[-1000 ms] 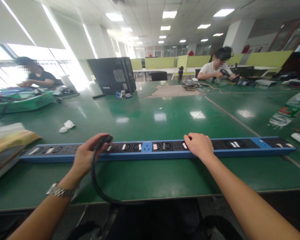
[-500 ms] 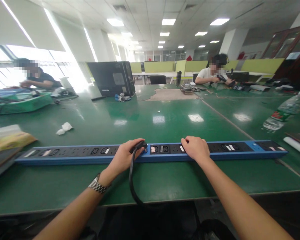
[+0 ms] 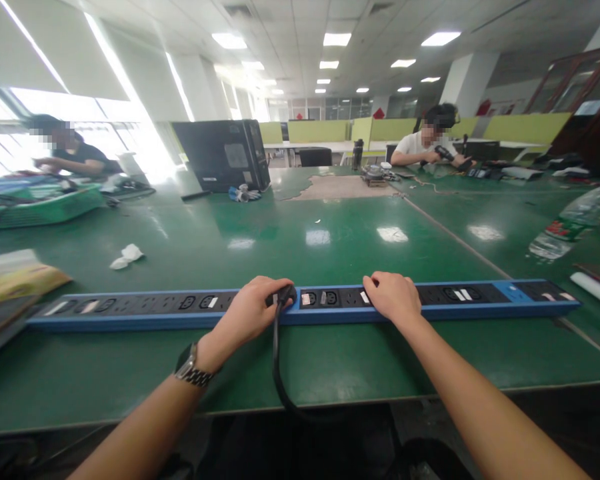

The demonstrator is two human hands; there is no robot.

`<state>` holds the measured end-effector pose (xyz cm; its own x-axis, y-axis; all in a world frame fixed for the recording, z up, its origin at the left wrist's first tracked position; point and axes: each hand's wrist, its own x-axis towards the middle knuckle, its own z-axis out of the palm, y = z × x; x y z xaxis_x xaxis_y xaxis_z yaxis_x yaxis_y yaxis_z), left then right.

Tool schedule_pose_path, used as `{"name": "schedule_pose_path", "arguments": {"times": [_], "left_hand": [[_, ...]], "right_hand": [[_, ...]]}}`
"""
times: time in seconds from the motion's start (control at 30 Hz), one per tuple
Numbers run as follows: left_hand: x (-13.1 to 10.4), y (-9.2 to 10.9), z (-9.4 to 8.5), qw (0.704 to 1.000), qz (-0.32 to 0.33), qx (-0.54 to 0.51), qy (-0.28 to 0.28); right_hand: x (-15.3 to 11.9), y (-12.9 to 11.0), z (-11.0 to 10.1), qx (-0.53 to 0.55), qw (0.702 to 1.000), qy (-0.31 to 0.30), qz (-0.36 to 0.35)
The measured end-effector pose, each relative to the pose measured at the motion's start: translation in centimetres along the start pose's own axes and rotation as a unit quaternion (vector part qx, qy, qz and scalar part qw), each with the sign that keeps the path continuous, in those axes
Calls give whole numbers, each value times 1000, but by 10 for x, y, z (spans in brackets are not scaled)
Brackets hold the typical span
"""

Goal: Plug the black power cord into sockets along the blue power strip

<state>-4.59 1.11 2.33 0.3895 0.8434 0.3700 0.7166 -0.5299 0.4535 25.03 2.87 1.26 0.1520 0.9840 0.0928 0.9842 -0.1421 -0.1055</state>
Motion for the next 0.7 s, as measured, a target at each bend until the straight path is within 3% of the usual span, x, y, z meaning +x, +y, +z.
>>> {"name": "schedule_pose_path", "arguments": {"times": [0.23, 0.4, 0.47, 0.57, 0.7], "left_hand": [[-9, 2, 9, 1000, 13, 21, 18], [-12, 0, 16, 993, -12, -89, 73], [-12, -2, 8, 975, -34, -167, 140], [-21, -15, -16, 942, -75, -220, 244], [-50, -52, -50, 957, -127, -170, 199]], "right_hand": [[0, 1, 1, -2, 1000, 1, 0], [1, 1, 1, -3, 1000, -5, 5], [2, 2, 1, -4, 1000, -7, 7], [2, 2, 1, -3, 1000, -8, 8], [2, 3, 1, -5, 1000, -10, 8]]}}
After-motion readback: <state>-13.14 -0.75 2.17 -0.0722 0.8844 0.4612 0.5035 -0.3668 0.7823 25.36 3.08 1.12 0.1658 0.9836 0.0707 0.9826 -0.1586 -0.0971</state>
